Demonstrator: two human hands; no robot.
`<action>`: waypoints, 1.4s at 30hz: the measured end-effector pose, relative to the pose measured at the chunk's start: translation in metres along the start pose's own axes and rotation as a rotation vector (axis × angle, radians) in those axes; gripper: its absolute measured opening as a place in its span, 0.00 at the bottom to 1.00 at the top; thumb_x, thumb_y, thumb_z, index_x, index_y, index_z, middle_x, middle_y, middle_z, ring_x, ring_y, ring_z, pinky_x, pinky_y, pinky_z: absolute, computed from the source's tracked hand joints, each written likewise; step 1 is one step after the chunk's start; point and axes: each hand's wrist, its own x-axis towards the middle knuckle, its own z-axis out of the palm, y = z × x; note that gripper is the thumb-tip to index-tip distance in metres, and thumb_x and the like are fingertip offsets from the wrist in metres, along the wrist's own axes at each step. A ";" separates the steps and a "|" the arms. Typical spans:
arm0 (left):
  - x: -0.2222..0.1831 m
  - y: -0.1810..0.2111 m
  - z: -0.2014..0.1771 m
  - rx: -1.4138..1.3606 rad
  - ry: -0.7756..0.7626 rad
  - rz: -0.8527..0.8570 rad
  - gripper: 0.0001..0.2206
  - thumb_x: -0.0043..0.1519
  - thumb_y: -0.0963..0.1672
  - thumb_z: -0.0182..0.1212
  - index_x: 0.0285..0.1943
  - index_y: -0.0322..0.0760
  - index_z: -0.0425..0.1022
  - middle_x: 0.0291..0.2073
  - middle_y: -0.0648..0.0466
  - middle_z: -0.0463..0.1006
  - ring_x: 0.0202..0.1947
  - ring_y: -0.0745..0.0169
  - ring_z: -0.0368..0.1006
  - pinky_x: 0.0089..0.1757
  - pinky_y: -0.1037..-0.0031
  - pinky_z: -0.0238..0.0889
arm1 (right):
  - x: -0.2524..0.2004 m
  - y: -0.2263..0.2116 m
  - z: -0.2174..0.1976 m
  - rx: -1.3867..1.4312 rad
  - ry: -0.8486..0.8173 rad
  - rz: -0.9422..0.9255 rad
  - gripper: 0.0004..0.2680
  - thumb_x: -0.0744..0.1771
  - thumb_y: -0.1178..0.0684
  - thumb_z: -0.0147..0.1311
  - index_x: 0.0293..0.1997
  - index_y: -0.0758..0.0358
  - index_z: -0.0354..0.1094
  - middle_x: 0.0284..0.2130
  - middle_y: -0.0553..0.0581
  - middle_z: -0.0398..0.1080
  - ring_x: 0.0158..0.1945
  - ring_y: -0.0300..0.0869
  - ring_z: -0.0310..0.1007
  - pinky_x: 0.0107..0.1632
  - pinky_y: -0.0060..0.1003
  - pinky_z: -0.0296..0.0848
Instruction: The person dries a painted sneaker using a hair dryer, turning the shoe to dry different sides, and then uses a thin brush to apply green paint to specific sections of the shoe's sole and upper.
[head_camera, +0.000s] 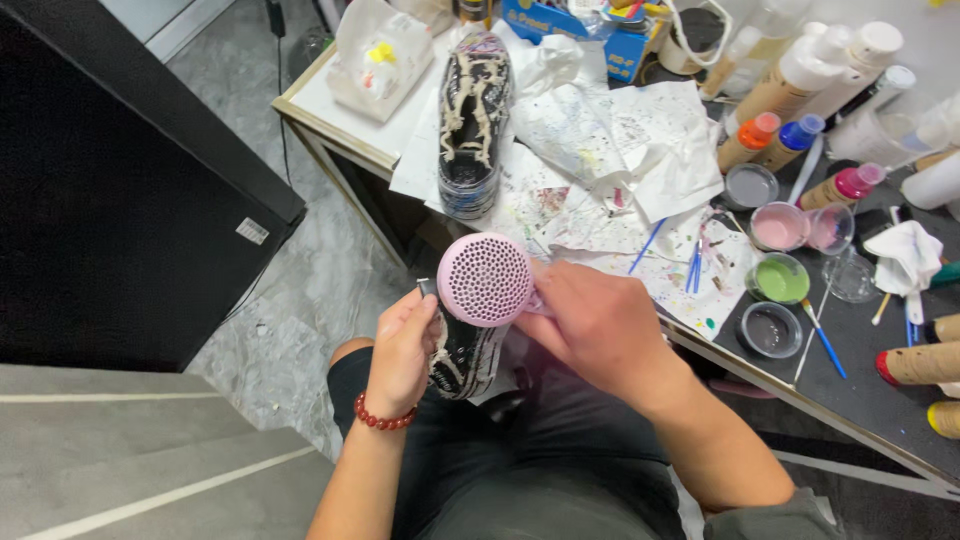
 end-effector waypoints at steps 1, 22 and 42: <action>0.000 -0.001 -0.002 -0.012 0.005 -0.010 0.11 0.70 0.44 0.50 0.48 0.30 0.77 0.26 0.66 0.65 0.25 0.79 0.54 0.26 0.83 0.45 | -0.002 0.000 0.001 0.027 -0.004 -0.013 0.17 0.63 0.49 0.65 0.52 0.66 0.69 0.30 0.57 0.71 0.31 0.51 0.73 0.31 0.44 0.69; -0.012 -0.031 -0.022 0.099 0.090 0.088 0.15 0.73 0.46 0.48 0.41 0.27 0.75 0.26 0.58 0.72 0.26 0.74 0.59 0.29 0.80 0.52 | -0.047 0.013 0.011 0.162 0.186 0.049 0.15 0.60 0.52 0.69 0.46 0.68 0.70 0.34 0.60 0.73 0.35 0.51 0.75 0.36 0.41 0.72; -0.020 0.003 0.006 0.091 -0.277 0.157 0.22 0.66 0.45 0.55 0.66 0.27 0.65 0.55 0.49 0.76 0.54 0.66 0.70 0.57 0.73 0.63 | -0.149 0.036 0.054 0.264 0.274 0.327 0.10 0.63 0.60 0.62 0.46 0.72 0.72 0.38 0.64 0.76 0.41 0.50 0.80 0.48 0.38 0.75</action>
